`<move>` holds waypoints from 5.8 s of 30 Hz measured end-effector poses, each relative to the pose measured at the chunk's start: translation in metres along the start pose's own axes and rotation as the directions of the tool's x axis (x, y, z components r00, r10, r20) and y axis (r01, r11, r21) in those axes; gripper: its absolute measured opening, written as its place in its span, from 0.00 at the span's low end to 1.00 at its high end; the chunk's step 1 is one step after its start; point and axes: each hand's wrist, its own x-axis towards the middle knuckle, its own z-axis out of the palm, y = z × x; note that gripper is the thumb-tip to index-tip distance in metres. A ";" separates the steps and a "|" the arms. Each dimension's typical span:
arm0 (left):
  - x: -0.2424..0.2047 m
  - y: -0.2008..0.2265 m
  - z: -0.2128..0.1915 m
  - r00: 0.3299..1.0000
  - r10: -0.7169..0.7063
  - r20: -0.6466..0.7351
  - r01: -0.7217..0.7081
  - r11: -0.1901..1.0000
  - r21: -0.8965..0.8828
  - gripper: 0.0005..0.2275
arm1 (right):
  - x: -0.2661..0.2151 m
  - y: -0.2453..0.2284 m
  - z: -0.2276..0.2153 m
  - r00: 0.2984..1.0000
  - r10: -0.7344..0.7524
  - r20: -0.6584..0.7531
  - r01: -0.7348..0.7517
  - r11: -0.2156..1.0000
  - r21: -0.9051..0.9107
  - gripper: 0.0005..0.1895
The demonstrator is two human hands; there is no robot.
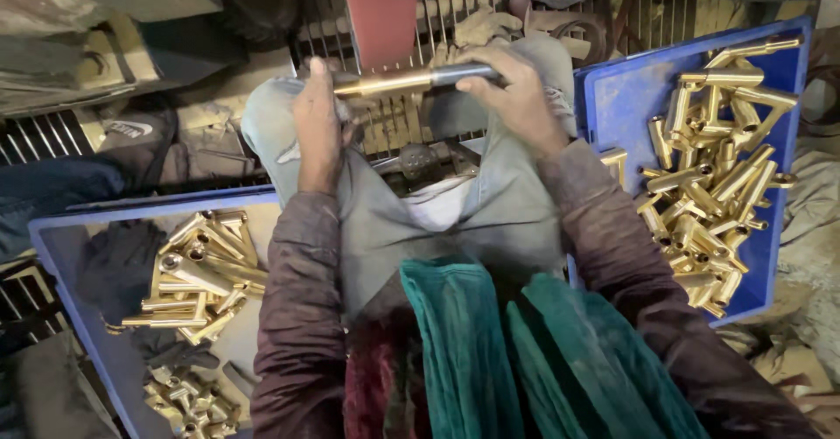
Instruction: The person sits on the floor and repeatedly picks up brass-colored metal parts from a blue bin. They press the parts against a rotating grinding wheel to smooth the surfaces, then place the finished parts into a second blue bin. The process is repeated for multiple items.
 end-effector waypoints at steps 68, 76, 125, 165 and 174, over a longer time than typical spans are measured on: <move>0.048 -0.051 0.015 0.995 -0.080 -0.067 0.074 0.993 -0.090 0.23 | 0.018 0.035 0.000 0.992 0.123 0.008 -0.123 0.992 0.006 0.11; 0.054 -0.044 0.014 0.989 -0.099 -0.106 0.095 0.995 -0.035 0.25 | 0.041 0.031 -0.016 0.676 0.670 0.308 -0.735 0.577 0.357 0.14; 0.039 -0.030 0.007 0.995 -0.079 -0.065 0.075 0.995 -0.066 0.21 | 0.040 0.026 -0.005 0.889 0.421 0.179 -0.447 0.884 0.140 0.14; 0.012 -0.003 -0.013 0.997 0.015 -0.076 -0.023 0.995 -0.099 0.20 | 0.027 0.021 0.023 0.989 -0.126 0.077 0.137 0.976 -0.169 0.14; 0.027 -0.007 -0.009 0.991 -0.055 -0.120 0.048 0.997 -0.060 0.22 | 0.061 0.025 0.029 0.709 0.669 0.223 -0.705 0.657 0.268 0.15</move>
